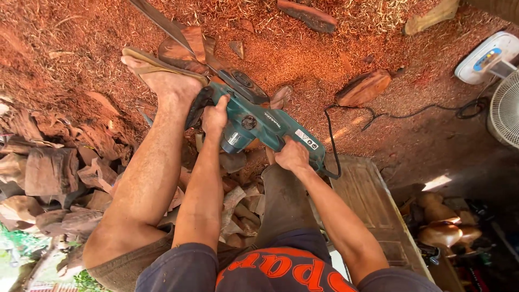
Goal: Measure and cut pieces of wood using a chainsaw.
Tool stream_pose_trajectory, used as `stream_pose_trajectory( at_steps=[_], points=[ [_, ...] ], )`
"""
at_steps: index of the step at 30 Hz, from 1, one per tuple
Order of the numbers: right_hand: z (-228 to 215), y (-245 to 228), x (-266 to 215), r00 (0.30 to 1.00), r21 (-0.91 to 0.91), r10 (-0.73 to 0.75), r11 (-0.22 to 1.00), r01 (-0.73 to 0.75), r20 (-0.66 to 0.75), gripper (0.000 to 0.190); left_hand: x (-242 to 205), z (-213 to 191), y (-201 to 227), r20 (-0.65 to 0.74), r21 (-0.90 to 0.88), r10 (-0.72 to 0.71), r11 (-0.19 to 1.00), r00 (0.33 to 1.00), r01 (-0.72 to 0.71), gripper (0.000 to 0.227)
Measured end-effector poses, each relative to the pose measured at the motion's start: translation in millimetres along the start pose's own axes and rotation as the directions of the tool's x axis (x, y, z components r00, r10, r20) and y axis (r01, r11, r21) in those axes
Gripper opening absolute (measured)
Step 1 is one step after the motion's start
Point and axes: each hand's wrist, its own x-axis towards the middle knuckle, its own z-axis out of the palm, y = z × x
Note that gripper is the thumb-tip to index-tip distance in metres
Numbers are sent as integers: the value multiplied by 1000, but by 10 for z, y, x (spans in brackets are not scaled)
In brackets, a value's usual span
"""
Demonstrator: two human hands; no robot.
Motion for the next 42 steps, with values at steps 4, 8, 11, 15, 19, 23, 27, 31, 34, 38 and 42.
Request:
stream_pose_trajectory(
  at_steps=[4,8,11,15,19,23,27,31,34,38,42],
  points=[
    [-20,-32,-46,1000,8,-3,1000,3,12,69,-63,-69,60,19,-11,-8,1000,1000,8,83],
    [-11,-46,-61,1000,2,7,1000,-7,21,69,-19,-70,40,57,-23,-44,999,997,46,80],
    [-93,-141,-143,999,-9,29,1000,-29,41,67,136,-7,-81,4,-21,-5,1000,1000,6,80],
    [-231,-270,-273,997,7,54,998,-55,55,63,-51,-148,83,48,-34,-17,999,999,19,75],
    [-147,-226,-239,997,8,62,998,-62,55,65,-116,-213,134,82,-58,-33,998,996,37,73],
    [-142,-231,-257,998,-6,45,999,-45,43,65,-106,-227,125,98,-84,-27,996,995,36,71],
    [-250,-322,-361,996,11,63,998,-64,66,65,-137,-228,131,95,-118,5,993,996,7,69],
    [-146,-146,-244,999,-10,16,1000,-16,42,69,55,-26,-39,115,-85,-18,996,993,28,73],
    [-110,-58,-130,1000,12,-17,1000,17,15,68,172,110,-123,-31,-18,55,998,998,-56,83],
    [37,122,64,997,27,-69,997,70,-24,68,-5,111,-30,46,-25,8,1000,999,-7,88],
    [64,225,241,992,21,-109,994,110,-64,68,235,358,-189,-50,-16,55,998,997,-56,98]
  ],
)
